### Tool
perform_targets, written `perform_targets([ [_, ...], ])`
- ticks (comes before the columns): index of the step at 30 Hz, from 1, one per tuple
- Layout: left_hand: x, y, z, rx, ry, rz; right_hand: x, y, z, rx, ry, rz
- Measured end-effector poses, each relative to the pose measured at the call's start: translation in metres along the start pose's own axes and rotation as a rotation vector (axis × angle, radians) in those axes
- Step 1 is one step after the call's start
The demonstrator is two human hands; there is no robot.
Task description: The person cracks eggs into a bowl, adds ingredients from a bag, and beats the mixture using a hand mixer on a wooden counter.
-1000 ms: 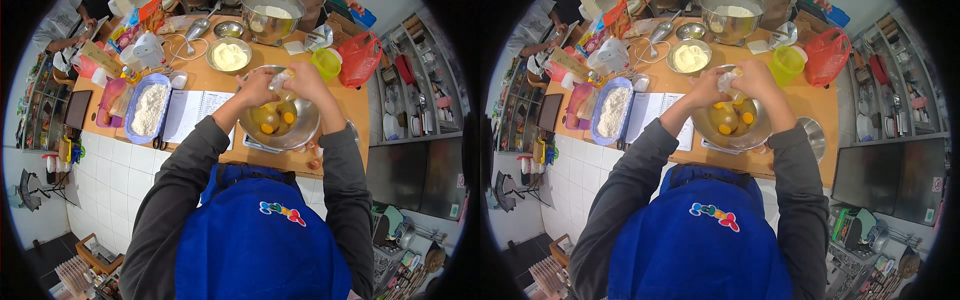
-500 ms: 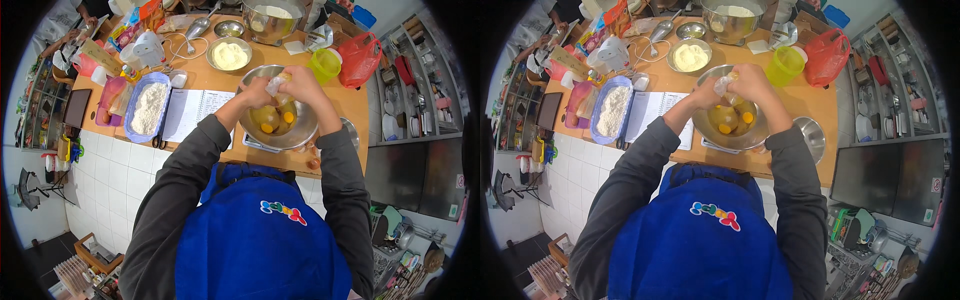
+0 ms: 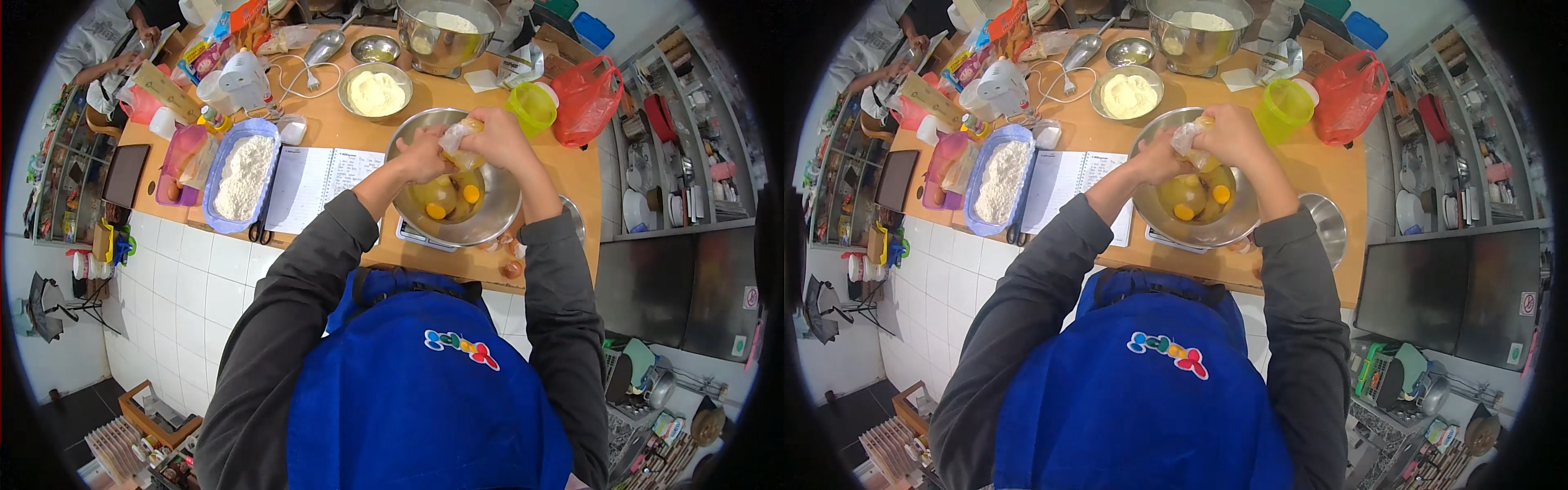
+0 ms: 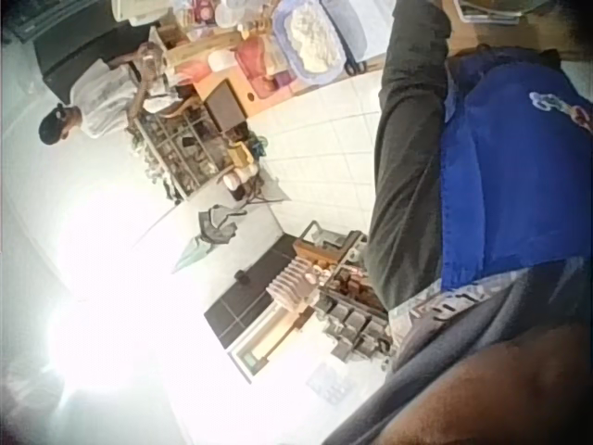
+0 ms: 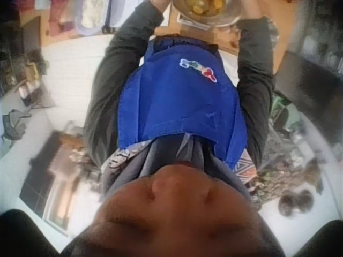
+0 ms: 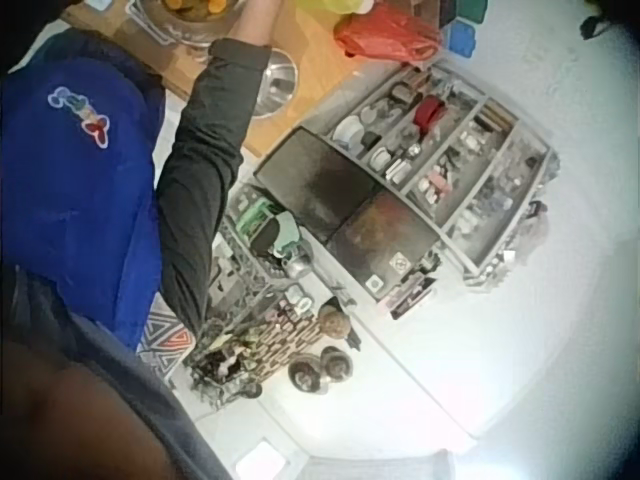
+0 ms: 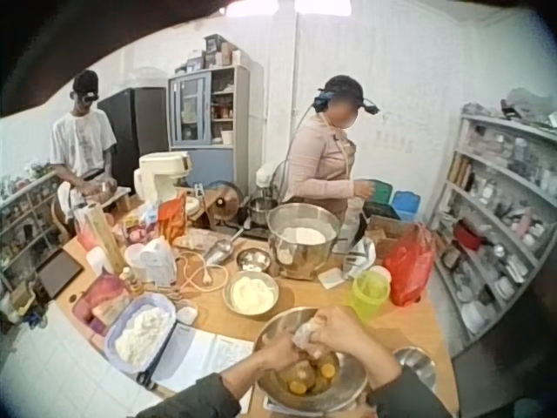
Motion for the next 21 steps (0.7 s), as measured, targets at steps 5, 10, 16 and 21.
perform_targets([
  [5,0.017,0.008,0.032,-0.432,0.11,0.015,0.003,-0.004,0.0,-0.054,0.014,-0.033],
  [10,0.012,-0.012,0.041,-0.371,0.183,-0.068,0.002,-0.005,-0.001,-0.057,0.037,-0.019],
  [16,-0.003,-0.026,0.033,-0.18,0.071,-0.03,0.001,0.002,-0.003,-0.065,-0.006,0.0],
  [21,-0.014,-0.035,0.022,-0.023,0.0,0.003,-0.003,0.005,-0.002,-0.072,-0.015,-0.024],
])
Point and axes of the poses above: each hand's wrist, its own x-axis towards the middle knuckle, its own y-axis out of the palm, z = x × y, the point moved 1 cm from there along x, towards the middle knuckle, and after that the axes turned 14 degrees about x, right-handed, at the moved point
